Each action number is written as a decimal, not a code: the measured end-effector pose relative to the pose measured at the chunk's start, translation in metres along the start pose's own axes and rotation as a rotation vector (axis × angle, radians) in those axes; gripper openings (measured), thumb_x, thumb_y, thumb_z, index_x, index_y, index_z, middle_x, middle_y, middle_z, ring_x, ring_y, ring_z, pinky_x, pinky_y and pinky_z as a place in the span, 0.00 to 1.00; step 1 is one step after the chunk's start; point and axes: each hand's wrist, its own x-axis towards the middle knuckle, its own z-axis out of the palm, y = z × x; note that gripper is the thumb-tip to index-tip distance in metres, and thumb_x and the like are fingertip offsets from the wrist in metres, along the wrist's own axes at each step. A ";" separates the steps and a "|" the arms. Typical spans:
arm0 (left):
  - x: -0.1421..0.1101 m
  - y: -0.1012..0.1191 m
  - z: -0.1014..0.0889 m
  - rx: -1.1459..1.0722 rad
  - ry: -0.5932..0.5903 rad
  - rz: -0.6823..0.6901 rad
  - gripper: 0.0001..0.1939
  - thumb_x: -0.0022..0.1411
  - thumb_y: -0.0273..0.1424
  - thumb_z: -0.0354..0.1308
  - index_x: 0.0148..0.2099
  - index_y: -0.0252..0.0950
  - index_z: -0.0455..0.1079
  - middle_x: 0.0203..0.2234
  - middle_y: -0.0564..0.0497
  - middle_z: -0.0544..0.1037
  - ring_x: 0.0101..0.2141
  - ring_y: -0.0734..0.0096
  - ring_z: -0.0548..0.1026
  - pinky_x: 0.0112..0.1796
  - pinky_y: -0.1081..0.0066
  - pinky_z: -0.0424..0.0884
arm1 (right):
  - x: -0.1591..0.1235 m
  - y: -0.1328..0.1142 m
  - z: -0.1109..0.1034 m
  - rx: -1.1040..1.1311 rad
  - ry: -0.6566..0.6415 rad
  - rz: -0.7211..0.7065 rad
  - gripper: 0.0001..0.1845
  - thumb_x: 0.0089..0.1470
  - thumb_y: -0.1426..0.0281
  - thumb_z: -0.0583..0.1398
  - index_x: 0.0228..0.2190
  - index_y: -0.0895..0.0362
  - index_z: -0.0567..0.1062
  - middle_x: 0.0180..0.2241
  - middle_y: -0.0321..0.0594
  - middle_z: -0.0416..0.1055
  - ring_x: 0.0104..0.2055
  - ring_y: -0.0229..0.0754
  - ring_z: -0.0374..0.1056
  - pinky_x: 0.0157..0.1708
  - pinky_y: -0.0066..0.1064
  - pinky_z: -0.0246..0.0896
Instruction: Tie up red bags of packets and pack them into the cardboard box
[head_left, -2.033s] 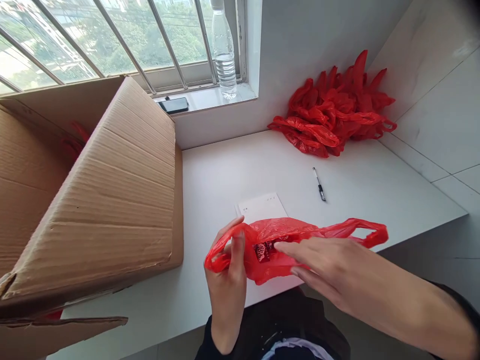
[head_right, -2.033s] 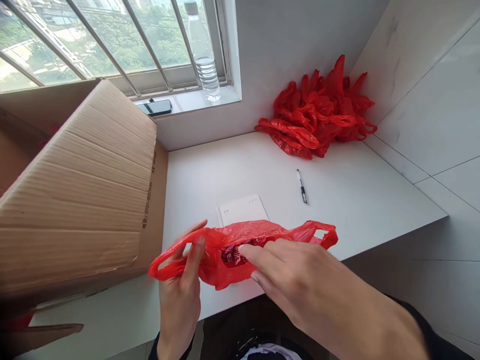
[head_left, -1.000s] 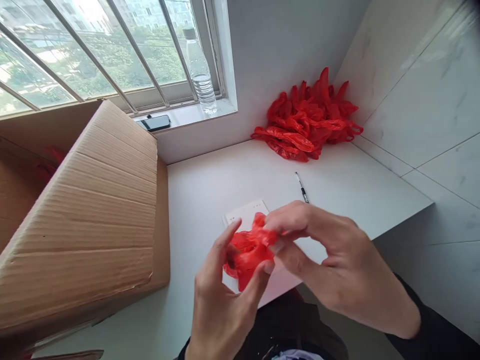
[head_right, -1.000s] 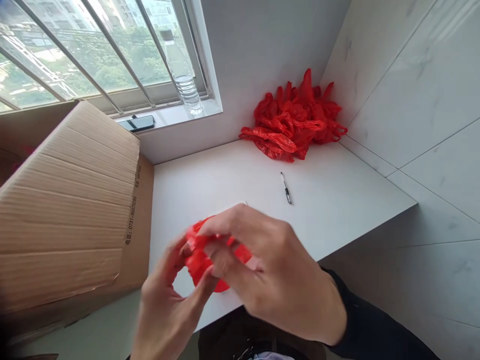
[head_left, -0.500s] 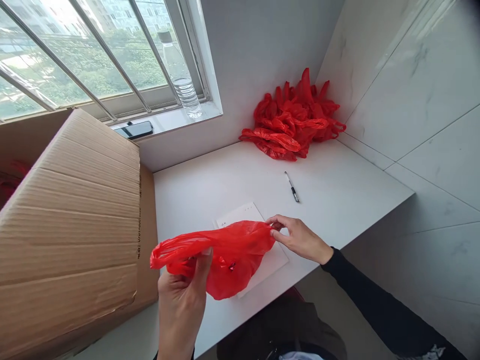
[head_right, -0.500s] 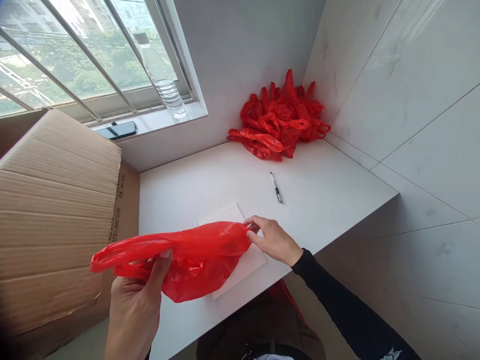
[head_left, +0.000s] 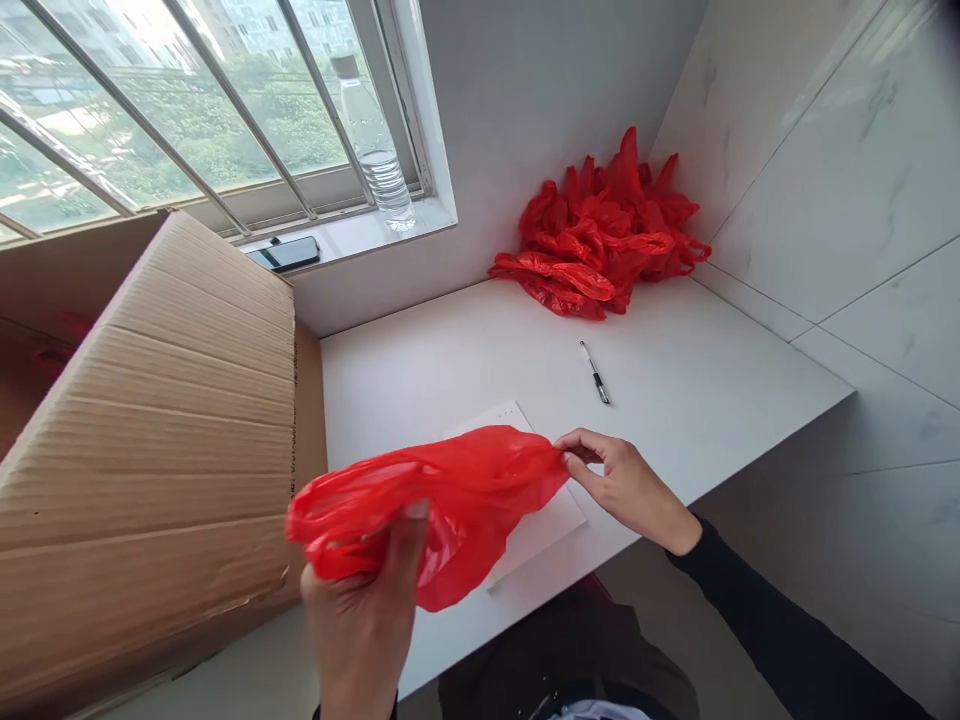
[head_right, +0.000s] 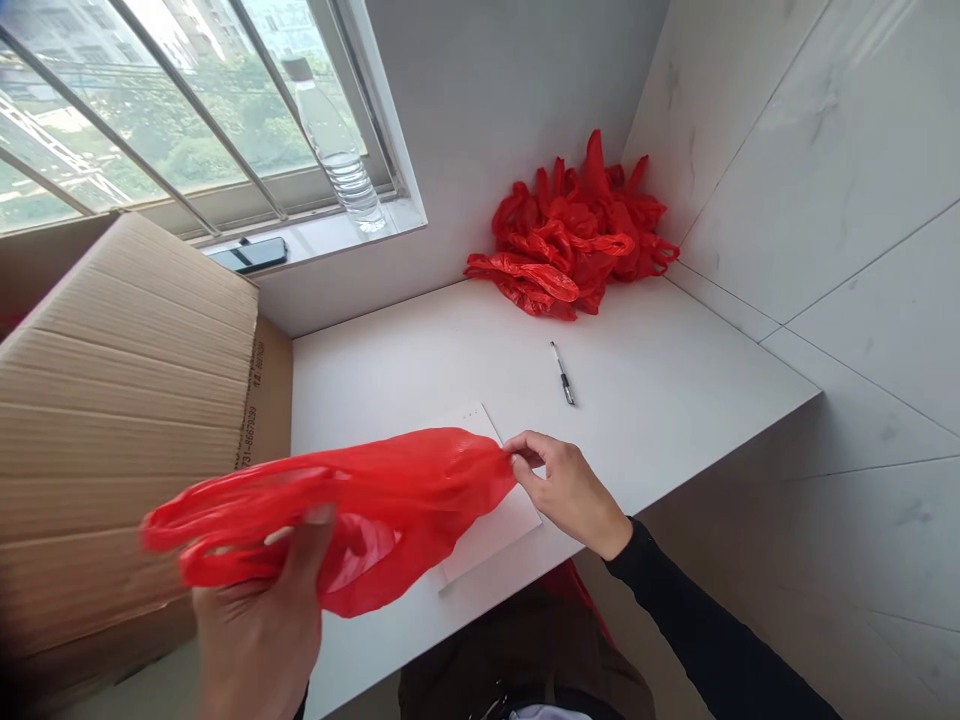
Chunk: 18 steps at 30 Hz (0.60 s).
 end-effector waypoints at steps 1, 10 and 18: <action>-0.004 0.003 0.004 -0.010 -0.061 -0.023 0.11 0.56 0.42 0.72 0.34 0.42 0.79 0.23 0.55 0.78 0.27 0.68 0.75 0.29 0.72 0.74 | -0.003 0.003 0.000 -0.040 0.039 0.022 0.13 0.67 0.63 0.56 0.47 0.52 0.78 0.48 0.41 0.78 0.50 0.48 0.75 0.53 0.44 0.70; -0.017 0.021 0.016 -0.061 -0.164 -0.043 0.12 0.60 0.42 0.70 0.39 0.39 0.82 0.50 0.45 0.82 0.29 0.68 0.80 0.27 0.71 0.76 | -0.039 -0.091 0.002 -0.022 0.130 -0.887 0.18 0.61 0.81 0.55 0.47 0.49 0.71 0.43 0.41 0.77 0.47 0.48 0.75 0.44 0.41 0.75; -0.019 0.008 0.023 0.011 0.023 0.054 0.08 0.63 0.38 0.68 0.35 0.39 0.78 0.31 0.53 0.79 0.32 0.69 0.78 0.32 0.73 0.75 | -0.022 -0.060 0.003 -0.716 -0.193 -0.624 0.20 0.54 0.83 0.51 0.41 0.52 0.74 0.31 0.39 0.73 0.30 0.48 0.71 0.34 0.44 0.74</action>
